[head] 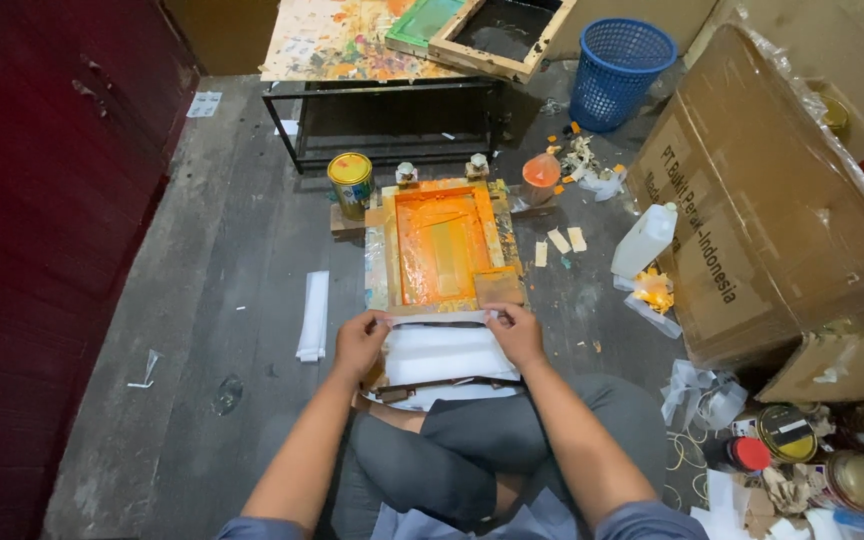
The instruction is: Performing manual screen printing on small strips of material using orange ink at a ground-level workstation.
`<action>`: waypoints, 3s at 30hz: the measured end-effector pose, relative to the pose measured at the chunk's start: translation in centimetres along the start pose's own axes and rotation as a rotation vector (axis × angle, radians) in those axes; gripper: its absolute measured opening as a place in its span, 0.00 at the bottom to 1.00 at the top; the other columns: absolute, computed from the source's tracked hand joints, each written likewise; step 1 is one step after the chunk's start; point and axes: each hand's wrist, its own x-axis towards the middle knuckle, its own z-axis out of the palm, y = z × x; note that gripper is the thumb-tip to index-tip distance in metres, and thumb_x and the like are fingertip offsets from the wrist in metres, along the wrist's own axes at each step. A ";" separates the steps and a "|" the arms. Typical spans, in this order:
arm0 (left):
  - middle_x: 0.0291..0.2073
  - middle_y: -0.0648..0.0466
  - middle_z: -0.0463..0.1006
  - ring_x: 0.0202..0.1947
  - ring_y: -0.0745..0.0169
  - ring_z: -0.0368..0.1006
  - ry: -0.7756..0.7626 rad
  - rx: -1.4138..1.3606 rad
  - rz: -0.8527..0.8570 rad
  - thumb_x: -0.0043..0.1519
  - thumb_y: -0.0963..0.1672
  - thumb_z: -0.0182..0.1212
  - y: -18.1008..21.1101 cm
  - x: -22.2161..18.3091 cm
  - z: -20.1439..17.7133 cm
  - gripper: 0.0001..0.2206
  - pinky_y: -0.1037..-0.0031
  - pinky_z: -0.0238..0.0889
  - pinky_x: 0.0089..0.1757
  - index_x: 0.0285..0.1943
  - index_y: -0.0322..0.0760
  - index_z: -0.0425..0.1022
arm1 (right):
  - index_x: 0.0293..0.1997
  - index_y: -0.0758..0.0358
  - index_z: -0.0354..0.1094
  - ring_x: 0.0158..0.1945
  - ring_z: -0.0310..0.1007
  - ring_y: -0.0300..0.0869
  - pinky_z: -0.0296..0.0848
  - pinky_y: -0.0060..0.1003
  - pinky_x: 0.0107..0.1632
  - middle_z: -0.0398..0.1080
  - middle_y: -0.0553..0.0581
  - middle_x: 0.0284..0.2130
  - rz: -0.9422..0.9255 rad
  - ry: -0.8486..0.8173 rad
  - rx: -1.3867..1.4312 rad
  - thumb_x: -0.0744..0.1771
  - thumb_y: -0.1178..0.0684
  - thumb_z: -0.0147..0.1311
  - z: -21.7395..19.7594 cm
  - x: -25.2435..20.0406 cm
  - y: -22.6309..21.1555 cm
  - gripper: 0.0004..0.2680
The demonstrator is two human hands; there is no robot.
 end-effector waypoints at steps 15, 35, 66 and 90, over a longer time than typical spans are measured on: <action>0.36 0.42 0.83 0.37 0.60 0.78 -0.088 -0.484 -0.153 0.60 0.37 0.67 -0.3 0.9 0.0 0.13 0.72 0.76 0.44 0.53 0.26 0.79 | 0.46 0.68 0.76 0.31 0.77 0.38 0.75 0.28 0.37 0.76 0.56 0.29 0.057 -0.035 0.542 0.63 0.59 0.63 -0.9 0.5 -1.0 0.09; 0.29 0.52 0.78 0.32 0.65 0.78 -0.077 -0.730 -0.172 0.58 0.40 0.71 0.6 0.3 -0.2 0.16 0.75 0.75 0.44 0.55 0.28 0.79 | 0.52 0.71 0.72 0.17 0.67 0.36 0.60 0.22 0.17 0.73 0.60 0.22 0.133 -0.617 0.577 0.59 0.63 0.60 -0.8 -2.5 -3.8 0.17; 0.35 0.45 0.82 0.35 0.59 0.81 -0.430 -0.360 -0.116 0.50 0.36 0.74 -0.2 -1.6 3.3 0.23 0.73 0.78 0.41 0.56 0.26 0.79 | 0.50 0.70 0.71 0.17 0.71 0.37 0.68 0.23 0.16 0.77 0.62 0.25 0.170 -0.823 0.500 0.62 0.63 0.62 2.8 -5.6 -2.9 0.12; 0.33 0.47 0.80 0.34 0.59 0.78 -0.197 -0.545 -0.171 0.59 0.38 0.69 -0.9 0.4 1.5 0.13 0.69 0.77 0.43 0.53 0.30 0.80 | 0.46 0.68 0.74 0.22 0.72 0.36 0.75 0.25 0.21 0.79 0.62 0.29 0.155 -1.010 0.288 0.63 0.63 0.61 2.9 -5.9 -3.1 0.09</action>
